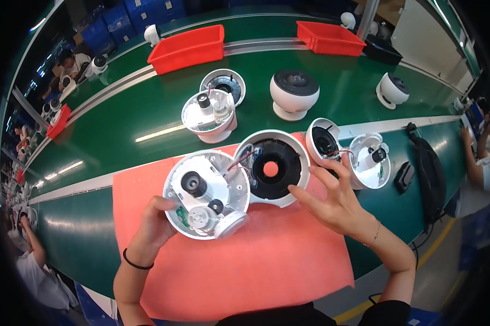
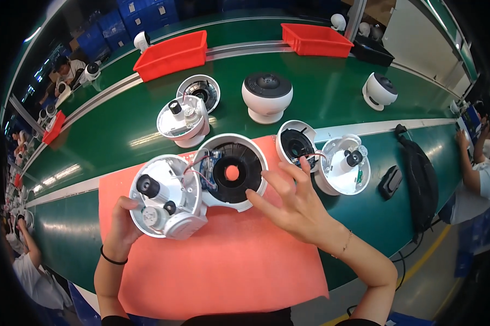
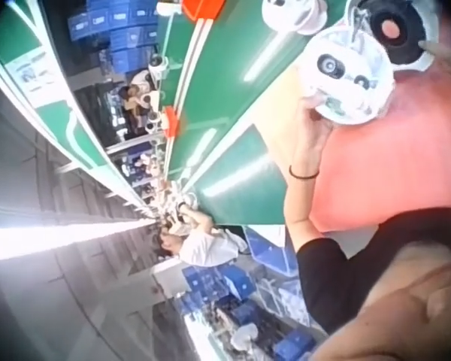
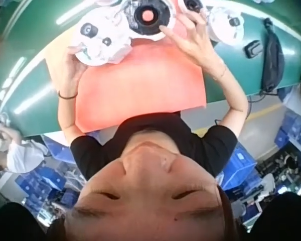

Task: The worker is assembling and inspecting white spherical security cameras on a production line conveyor belt.

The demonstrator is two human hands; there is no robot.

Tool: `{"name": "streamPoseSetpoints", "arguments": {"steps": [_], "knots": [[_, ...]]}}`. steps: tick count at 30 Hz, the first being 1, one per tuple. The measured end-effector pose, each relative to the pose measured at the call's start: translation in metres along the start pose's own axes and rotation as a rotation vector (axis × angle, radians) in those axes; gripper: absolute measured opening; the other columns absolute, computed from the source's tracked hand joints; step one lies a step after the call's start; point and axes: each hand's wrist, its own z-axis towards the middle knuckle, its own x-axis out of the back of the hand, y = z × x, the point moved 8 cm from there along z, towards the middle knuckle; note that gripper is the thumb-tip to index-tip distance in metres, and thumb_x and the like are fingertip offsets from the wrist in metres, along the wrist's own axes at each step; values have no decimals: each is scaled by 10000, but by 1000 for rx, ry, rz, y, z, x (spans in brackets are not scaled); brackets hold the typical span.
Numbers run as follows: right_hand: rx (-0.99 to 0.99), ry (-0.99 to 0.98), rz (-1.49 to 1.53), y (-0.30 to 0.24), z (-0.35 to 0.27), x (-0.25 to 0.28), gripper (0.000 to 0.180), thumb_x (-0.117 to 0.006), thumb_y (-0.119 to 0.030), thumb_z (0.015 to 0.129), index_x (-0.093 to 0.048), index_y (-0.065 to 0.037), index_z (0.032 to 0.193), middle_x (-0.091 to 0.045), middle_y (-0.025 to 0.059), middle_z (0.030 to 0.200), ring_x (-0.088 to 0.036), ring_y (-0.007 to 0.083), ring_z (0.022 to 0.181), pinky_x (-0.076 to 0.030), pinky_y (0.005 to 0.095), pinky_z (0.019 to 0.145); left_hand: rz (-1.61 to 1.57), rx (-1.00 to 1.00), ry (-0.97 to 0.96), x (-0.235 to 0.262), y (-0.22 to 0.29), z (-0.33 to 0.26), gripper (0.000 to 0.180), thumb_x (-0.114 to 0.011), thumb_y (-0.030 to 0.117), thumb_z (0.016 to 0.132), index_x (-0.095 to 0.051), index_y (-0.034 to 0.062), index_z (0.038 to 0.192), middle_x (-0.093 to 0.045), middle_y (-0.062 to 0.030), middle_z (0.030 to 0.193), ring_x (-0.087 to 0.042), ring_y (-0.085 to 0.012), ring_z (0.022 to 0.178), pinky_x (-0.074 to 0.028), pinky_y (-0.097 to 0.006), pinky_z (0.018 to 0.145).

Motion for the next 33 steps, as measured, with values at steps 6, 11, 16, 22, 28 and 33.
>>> {"name": "streamPoseSetpoints", "arguments": {"steps": [6, 11, 16, 22, 28, 33], "knots": [[116, 246, 249, 0, -13, 24, 294, -703, -66, 539, -585, -213, 764, -445, 63, 1040, -364, 298, 1009, -287, 571, 982, 20, -58, -205, -1, 3, 18, 487, -478, 147, 686, -490, -120, 1093, -576, -200, 1059, -593, -277, 948, -486, -355, 854], [93, 17, 850, -25, -1, 55, 230, -658, 11, 611, -604, -54, 825, -587, 129, 943, -552, 310, 889, -465, 484, 820, 536, -75, -253, 8, 35, 56, 275, -547, 171, 668, -617, -32, 839, -553, -13, 699, -508, -70, 600, -403, -190, 489], [86, -180, 1288, -93, 2, 48, 221, -619, 13, 709, -596, 19, 930, -570, 137, 968, -600, 274, 798, -522, 322, 664, 1381, 226, -1265, -126, 1, 67, 477, -527, 58, 695, -568, 62, 1171, -650, -43, 902, -524, -105, 701, -449, -269, 622], [-20, -475, 1472, -112, 20, 52, 316, -630, -141, 799, -575, 8, 1072, -561, 125, 1034, -616, 238, 822, -526, 309, 665, 2012, 300, -1592, -217, -61, 7, 441, -686, 227, 625, -613, 156, 1054, -621, -126, 984, -610, -218, 824, -490, -371, 644], [40, -656, 1443, -73, 7, 43, 330, -629, -99, 771, -582, -37, 1092, -572, 103, 976, -602, 245, 791, -514, 309, 666, 1181, -909, -718, -172, 22, -28, 317, -570, 89, 741, -603, 60, 1055, -617, -93, 907, -584, -245, 780, -450, -335, 608], [-328, -647, 1543, -52, -2, 33, 277, -659, -96, 756, -611, -30, 1021, -611, 115, 955, -616, 290, 846, -503, 335, 696, 1362, -985, -452, -88, -10, -103, 438, -621, 124, 713, -577, 83, 1147, -571, -22, 1084, -539, -148, 949, -416, -293, 660]]}}
